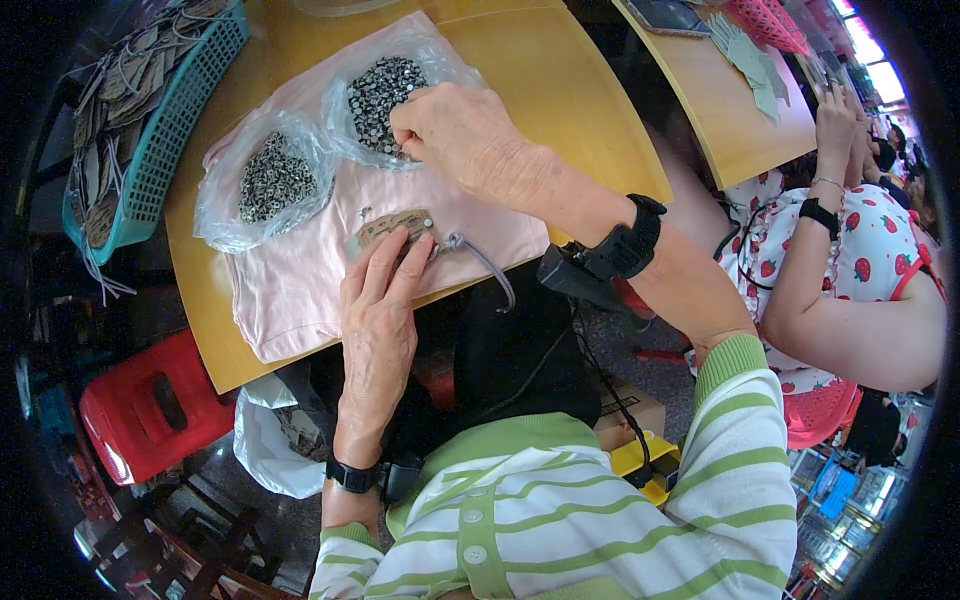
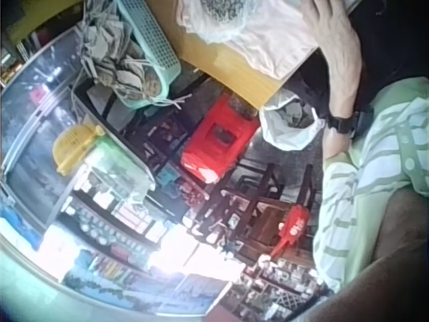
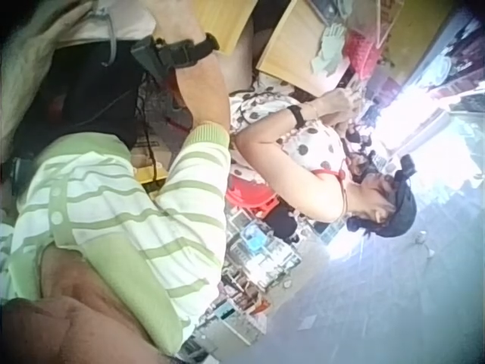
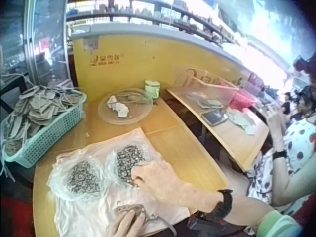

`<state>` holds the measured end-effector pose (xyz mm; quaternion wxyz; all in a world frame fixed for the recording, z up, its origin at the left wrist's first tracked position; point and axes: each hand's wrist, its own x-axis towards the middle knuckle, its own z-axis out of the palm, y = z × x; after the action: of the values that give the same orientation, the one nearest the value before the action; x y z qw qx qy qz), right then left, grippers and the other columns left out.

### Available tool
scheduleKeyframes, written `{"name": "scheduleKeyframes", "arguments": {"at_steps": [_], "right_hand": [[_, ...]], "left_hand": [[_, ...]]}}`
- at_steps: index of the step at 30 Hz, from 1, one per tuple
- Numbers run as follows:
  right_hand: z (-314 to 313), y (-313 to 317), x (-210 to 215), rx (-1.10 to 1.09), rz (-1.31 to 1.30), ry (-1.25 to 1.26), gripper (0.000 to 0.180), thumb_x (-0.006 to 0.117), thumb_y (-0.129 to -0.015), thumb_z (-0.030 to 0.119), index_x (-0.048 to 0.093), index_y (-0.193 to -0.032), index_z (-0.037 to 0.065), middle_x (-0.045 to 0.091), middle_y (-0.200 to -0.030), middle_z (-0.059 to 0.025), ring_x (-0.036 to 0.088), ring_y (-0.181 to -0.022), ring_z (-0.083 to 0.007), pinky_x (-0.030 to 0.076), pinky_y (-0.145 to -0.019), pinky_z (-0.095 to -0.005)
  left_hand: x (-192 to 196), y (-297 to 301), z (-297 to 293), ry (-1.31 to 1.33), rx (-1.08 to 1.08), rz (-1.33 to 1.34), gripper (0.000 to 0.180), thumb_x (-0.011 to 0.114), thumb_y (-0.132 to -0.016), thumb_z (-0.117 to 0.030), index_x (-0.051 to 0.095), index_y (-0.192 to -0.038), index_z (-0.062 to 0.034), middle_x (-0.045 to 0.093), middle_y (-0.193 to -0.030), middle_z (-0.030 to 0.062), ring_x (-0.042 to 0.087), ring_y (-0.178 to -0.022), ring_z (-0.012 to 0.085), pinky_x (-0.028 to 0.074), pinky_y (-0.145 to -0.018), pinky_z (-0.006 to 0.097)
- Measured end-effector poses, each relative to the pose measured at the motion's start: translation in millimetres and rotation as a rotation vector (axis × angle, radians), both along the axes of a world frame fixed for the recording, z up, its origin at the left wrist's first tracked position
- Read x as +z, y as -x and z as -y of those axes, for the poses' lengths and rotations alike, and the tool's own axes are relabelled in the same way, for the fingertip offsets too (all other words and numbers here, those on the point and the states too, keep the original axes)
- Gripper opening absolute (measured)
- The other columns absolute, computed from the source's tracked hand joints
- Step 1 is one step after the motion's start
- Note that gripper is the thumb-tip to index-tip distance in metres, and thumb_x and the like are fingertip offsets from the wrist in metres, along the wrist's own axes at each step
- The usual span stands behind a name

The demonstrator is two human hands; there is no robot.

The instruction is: Manually attaching small metal components to cardboard manufacturing tags at a workshop table.

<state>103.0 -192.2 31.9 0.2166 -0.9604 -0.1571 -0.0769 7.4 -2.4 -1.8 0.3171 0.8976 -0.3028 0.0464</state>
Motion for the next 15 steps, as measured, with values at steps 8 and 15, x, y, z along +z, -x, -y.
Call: {"name": "scheduleKeyframes", "arguments": {"at_steps": [8,15], "right_hand": [[5.7,-2.4,0.1,-0.067,-0.086,-0.164,0.009,0.065,-0.083,0.011,0.064,-0.089,0.004,0.064,-0.077,-0.0104,0.060,-0.068,-0.0260,0.048,-0.065,-0.0343],[-2.0,17.3,9.9,0.023,-0.140,-0.279,0.012,0.064,-0.084,0.010,0.062,-0.090,0.000,0.061,-0.076,-0.0103,0.057,-0.066,-0.0197,0.047,-0.064,-0.0312]], "left_hand": [[3.2,0.4,2.9,0.005,0.028,-0.012,0.054,0.052,-0.077,0.010,0.059,-0.126,-0.0101,0.055,-0.127,0.0119,0.050,-0.118,0.0317,0.041,-0.102,0.041],[-1.1,-1.5,-4.3,0.027,-0.007,-0.004,0.052,0.055,-0.074,0.008,0.054,-0.126,0.0012,0.052,-0.131,0.0158,0.048,-0.122,0.0327,0.041,-0.101,0.042]]}}
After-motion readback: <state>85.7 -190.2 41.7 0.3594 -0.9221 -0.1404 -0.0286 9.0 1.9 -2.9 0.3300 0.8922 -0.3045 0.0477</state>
